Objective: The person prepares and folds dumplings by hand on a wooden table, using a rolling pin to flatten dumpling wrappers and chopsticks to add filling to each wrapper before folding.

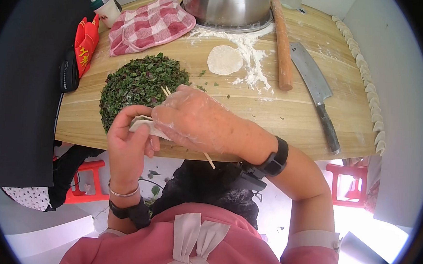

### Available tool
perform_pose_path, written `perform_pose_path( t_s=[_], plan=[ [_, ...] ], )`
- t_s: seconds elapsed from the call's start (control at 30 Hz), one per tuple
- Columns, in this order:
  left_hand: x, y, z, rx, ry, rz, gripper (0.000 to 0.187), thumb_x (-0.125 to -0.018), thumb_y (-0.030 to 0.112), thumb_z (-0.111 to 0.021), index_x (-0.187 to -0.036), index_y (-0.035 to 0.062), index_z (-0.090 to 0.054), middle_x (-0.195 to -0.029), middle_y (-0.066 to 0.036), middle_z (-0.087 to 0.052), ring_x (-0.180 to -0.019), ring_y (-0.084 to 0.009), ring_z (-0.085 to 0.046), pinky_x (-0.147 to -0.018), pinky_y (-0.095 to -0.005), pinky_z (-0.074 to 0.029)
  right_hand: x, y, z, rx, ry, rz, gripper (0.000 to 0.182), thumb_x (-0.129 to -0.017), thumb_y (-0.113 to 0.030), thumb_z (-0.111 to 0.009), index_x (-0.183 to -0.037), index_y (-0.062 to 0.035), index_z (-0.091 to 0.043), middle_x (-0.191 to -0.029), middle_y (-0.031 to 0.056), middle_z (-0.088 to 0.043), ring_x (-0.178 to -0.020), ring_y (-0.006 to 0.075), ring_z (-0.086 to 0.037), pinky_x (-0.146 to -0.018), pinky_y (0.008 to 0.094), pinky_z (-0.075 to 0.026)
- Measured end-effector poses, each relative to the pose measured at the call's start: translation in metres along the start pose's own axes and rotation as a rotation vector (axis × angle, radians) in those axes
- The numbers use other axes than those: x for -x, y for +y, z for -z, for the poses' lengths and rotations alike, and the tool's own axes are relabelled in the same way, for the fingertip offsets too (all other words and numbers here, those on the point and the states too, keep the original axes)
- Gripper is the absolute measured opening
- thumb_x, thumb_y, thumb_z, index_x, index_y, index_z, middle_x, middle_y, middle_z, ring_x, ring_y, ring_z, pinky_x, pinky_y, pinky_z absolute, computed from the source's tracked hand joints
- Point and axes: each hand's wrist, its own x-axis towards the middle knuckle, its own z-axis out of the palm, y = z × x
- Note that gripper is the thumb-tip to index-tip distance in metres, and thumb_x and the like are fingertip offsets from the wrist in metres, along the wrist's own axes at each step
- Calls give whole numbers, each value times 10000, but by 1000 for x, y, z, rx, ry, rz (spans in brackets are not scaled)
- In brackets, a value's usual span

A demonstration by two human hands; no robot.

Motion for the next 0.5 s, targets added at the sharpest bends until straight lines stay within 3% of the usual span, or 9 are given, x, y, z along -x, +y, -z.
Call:
perform_pose_path(
  t_s=[0.07,0.17,0.4,0.5],
  plan=[
    [0,0,1,70,25,-18,180,-886,-22,-562,-1065,-8,-567,-837,-42,-619,-612,-59,-565,-488,-179,-429,1,3,-4,-14,54,24,161,-823,-155,-648,-823,-50,-527,-686,94,-493,-652,310,-512,-630,395,-378],
    [0,1,4,19,-37,-11,190,-883,-32,-555,-1072,-10,-556,-879,-50,-621,-631,-62,-571,-498,-181,-435,0,0,6,12,-39,-20,180,-827,-176,-654,-805,-55,-521,-665,93,-493,-646,307,-519,-624,393,-378],
    [1,-1,4,-26,-52,-25,189,-881,-27,-563,-1070,-13,-561,-866,-46,-621,-626,-64,-571,-497,-184,-437,-1,-1,0,16,-11,-52,188,-816,-165,-669,-808,-56,-517,-664,85,-501,-626,305,-511,-617,385,-378],
    [1,2,2,-44,-40,-17,194,-881,-22,-568,-1076,-16,-577,-866,-44,-623,-627,-66,-577,-501,-183,-441,0,1,-3,82,1,-7,202,-851,-253,-622,-819,-65,-554,-661,86,-570,-667,284,-589,-654,374,-437]
  ],
)
